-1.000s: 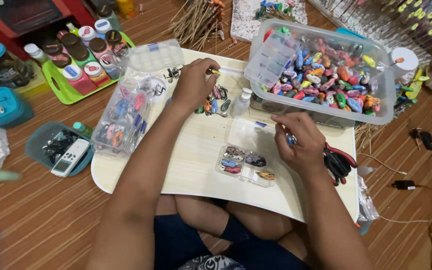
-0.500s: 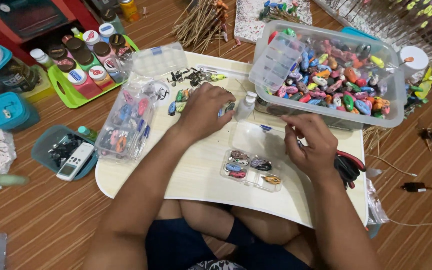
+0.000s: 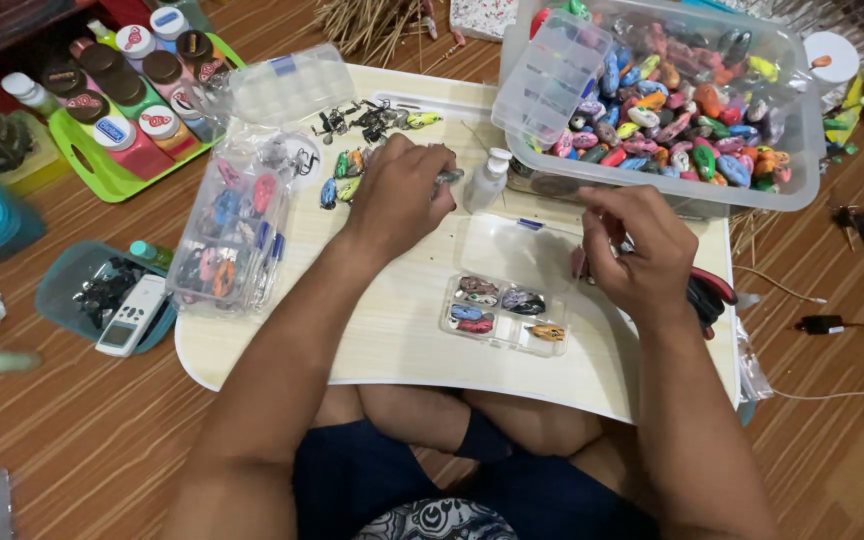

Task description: Assembling and organizing fishing lures into a compartmented plastic box

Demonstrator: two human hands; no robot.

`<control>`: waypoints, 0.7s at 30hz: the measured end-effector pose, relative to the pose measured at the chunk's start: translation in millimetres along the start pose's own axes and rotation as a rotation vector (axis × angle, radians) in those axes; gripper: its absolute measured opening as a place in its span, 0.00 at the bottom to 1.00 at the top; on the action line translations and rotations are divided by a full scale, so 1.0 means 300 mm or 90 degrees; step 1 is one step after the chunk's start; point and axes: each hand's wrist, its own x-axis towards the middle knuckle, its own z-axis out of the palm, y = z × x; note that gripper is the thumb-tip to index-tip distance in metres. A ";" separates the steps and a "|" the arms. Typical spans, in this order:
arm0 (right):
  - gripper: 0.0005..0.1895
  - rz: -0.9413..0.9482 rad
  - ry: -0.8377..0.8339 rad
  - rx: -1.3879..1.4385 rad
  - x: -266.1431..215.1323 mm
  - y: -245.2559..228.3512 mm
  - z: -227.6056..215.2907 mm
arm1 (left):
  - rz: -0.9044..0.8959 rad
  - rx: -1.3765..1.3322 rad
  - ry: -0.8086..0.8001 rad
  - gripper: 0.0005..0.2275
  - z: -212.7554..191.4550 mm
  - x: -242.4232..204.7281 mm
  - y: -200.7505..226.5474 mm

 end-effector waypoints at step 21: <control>0.06 0.260 -0.342 0.176 0.025 -0.080 -0.071 | 0.166 -0.434 -0.071 0.09 -0.098 0.004 0.256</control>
